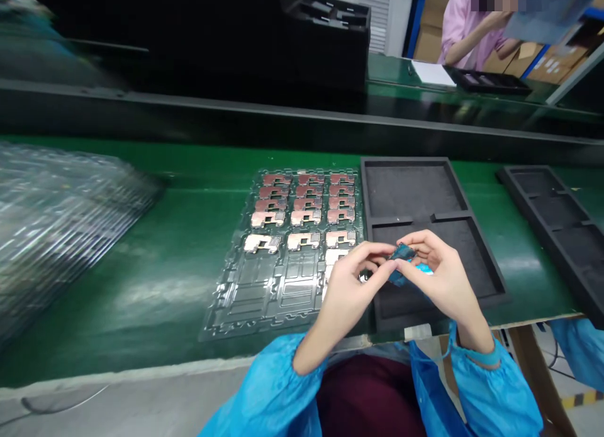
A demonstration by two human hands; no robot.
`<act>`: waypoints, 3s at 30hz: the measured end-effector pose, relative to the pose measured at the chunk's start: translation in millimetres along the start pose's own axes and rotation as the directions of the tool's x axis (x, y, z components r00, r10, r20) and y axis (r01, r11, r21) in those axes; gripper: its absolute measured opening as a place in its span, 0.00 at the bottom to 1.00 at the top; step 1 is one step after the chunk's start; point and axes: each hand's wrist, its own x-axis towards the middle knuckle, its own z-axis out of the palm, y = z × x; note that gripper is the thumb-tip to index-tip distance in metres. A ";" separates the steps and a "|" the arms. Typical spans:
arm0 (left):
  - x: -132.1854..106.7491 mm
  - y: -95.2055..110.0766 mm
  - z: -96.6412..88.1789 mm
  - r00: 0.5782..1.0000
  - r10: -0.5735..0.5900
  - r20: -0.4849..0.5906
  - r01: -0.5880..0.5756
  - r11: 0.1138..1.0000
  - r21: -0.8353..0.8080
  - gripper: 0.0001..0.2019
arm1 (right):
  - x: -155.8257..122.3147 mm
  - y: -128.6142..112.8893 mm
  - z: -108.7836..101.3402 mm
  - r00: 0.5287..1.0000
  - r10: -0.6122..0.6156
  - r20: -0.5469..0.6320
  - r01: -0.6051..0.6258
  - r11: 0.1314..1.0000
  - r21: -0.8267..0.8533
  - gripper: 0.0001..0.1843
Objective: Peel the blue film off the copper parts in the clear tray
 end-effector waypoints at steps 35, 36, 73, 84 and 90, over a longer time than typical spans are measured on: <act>-37.2 -2.1 12.3 0.932 -0.014 -0.363 -0.004 0.999 -0.048 0.03 | -24.2 -2.4 45.2 0.969 -0.140 -0.206 0.160 0.983 0.087 0.07; -38.0 -2.3 11.9 0.933 0.010 -0.359 -0.021 0.999 -0.026 0.03 | -24.1 -2.3 46.5 0.965 -0.155 -0.212 0.174 0.982 0.074 0.07; -62.1 9.8 7.7 0.879 0.236 -0.415 -0.224 0.971 0.079 0.07 | -38.5 -13.5 36.0 0.440 -0.886 0.148 0.589 0.161 -0.792 0.09; -55.9 8.4 6.1 0.867 -0.158 -0.473 0.046 0.970 -0.239 0.07 | -31.4 -6.5 36.2 0.420 -0.879 0.225 0.666 0.130 -0.734 0.09; -53.6 6.1 4.7 0.869 -0.237 -0.434 0.074 0.930 -0.359 0.08 | -30.8 -0.6 37.5 0.422 -0.875 0.235 0.695 0.146 -0.704 0.08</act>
